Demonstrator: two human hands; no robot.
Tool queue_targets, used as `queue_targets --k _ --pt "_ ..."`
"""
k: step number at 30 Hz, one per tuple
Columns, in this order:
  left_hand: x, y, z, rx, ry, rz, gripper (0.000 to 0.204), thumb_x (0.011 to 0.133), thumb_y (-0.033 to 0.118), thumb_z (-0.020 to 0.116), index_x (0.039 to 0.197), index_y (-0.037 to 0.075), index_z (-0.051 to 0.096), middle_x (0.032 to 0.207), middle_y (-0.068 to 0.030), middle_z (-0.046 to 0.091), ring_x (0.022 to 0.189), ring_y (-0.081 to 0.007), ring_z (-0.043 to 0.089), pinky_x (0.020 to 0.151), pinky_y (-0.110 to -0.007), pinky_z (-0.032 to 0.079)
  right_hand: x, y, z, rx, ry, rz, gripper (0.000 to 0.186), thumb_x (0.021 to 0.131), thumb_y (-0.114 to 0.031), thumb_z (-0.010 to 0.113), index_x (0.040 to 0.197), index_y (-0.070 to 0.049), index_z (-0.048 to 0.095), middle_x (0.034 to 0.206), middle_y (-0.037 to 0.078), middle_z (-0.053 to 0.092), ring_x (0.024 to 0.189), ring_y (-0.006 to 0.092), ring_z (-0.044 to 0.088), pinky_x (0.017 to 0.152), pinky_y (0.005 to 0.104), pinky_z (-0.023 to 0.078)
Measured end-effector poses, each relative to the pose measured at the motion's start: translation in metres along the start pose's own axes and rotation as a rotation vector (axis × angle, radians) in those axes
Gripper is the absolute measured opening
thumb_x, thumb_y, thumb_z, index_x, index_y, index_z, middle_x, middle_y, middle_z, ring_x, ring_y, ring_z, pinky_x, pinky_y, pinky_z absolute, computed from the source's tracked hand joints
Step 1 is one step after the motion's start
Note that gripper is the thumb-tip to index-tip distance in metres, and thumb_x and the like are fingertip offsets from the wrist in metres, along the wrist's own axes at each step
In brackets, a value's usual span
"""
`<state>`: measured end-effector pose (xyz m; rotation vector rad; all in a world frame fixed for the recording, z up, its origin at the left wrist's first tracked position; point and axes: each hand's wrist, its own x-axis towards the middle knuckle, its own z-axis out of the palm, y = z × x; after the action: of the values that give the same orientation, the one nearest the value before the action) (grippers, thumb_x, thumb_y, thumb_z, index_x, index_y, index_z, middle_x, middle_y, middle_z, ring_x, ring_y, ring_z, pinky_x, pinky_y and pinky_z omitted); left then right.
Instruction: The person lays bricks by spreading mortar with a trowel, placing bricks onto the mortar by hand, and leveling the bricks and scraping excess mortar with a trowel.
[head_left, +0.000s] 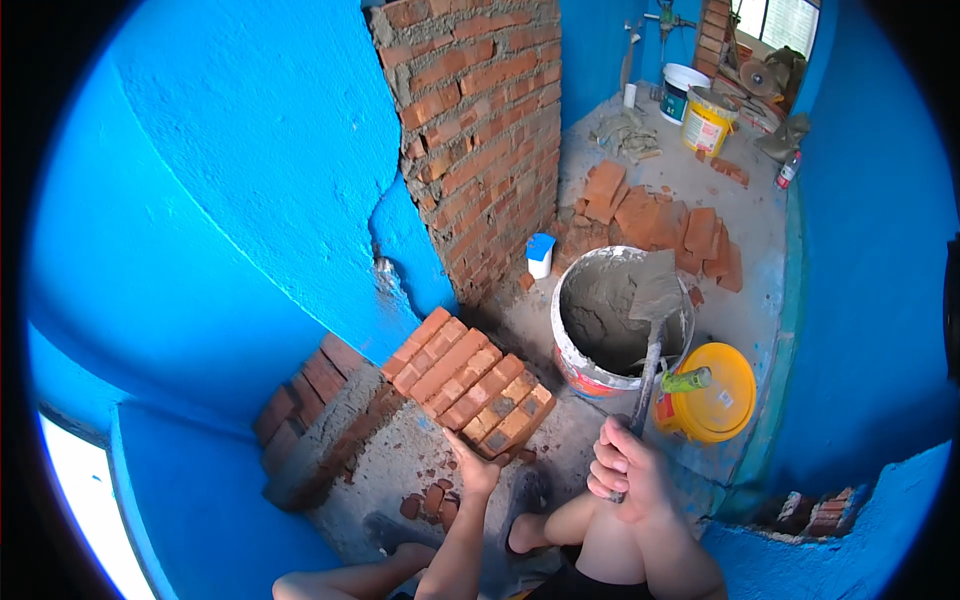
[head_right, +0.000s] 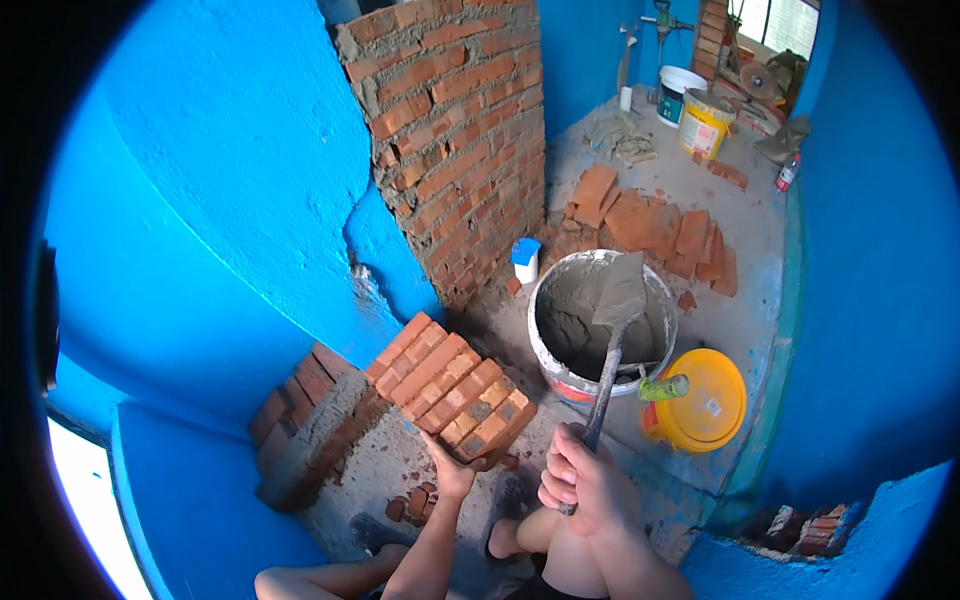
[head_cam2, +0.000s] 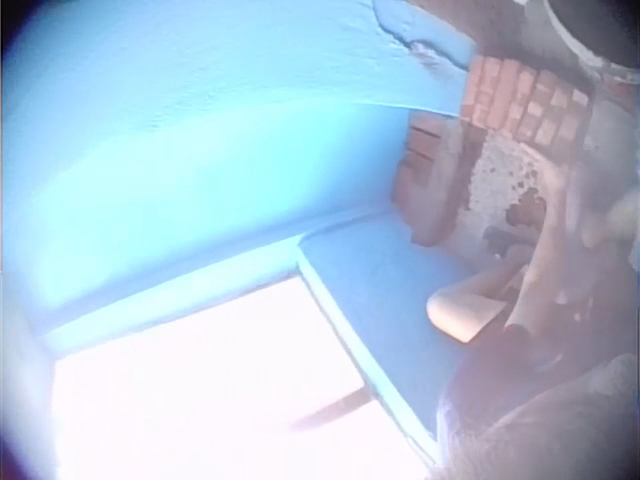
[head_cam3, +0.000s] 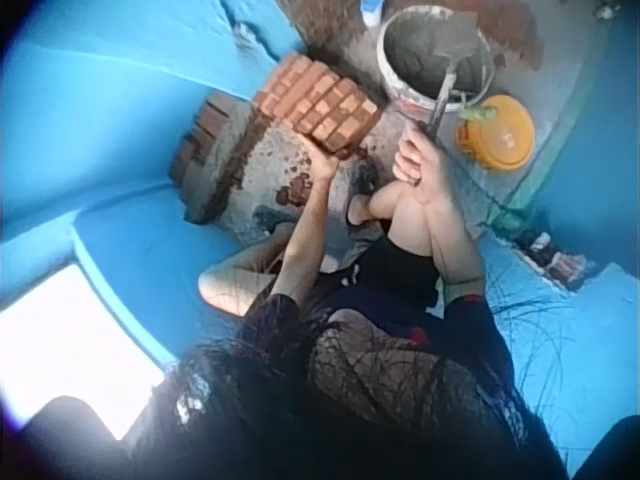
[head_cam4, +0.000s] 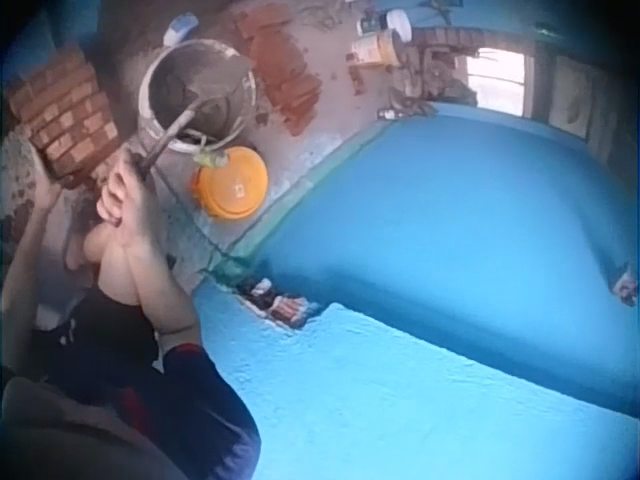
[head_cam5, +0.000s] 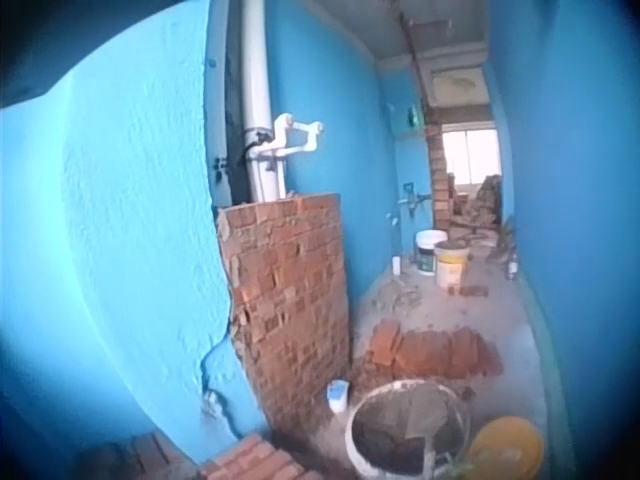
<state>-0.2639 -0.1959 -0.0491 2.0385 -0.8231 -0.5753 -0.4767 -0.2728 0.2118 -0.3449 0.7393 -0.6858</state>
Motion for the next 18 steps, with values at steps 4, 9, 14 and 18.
queue_targets --k 4,9,14,18 --pt "0.001 -0.024 0.008 -0.268 0.079 0.031 0.130 0.056 0.003 0.085 0.150 0.001 -0.005 0.150 -0.0255 0.021 0.139 -0.0368 0.026 0.114 -0.042 0.024 0.005 -0.004 0.010 0.042 -0.015 0.063 0.025 0.101 -0.028 0.047 0.081 -0.014 0.047 0.058 -0.007 0.033 0.041 0.0056 0.029 0.045 0.0251 0.029" --pt "-0.017 -0.017 0.017 -0.031 0.195 0.045 0.118 0.058 0.012 0.086 0.147 -0.004 0.011 0.136 -0.0289 0.035 0.128 -0.0435 0.036 0.109 -0.044 0.031 0.013 -0.008 0.003 0.131 -0.093 0.184 0.023 0.102 -0.028 0.045 0.085 -0.013 0.049 0.059 -0.007 0.033 0.042 0.0055 0.028 0.047 0.0247 0.029" --pt "-0.025 0.024 0.018 0.290 0.117 0.079 0.099 0.057 0.029 0.085 0.134 -0.004 0.031 0.117 -0.0232 0.042 0.115 -0.0414 0.041 0.106 -0.050 0.030 0.012 -0.007 0.009 0.172 -0.121 0.266 0.023 0.102 -0.027 0.043 0.086 -0.012 0.048 0.059 -0.007 0.032 0.043 0.0057 0.027 0.048 0.0246 0.030" --pt "0.002 0.027 0.000 0.635 -0.010 0.062 0.109 0.056 0.050 0.082 0.135 -0.005 0.030 0.123 -0.0218 0.043 0.119 -0.0400 0.041 0.109 -0.053 0.022 0.012 0.000 0.015 0.162 -0.195 0.282 0.023 0.102 -0.028 0.042 0.086 -0.013 0.047 0.059 -0.007 0.032 0.043 0.0054 0.028 0.048 0.0248 0.031"
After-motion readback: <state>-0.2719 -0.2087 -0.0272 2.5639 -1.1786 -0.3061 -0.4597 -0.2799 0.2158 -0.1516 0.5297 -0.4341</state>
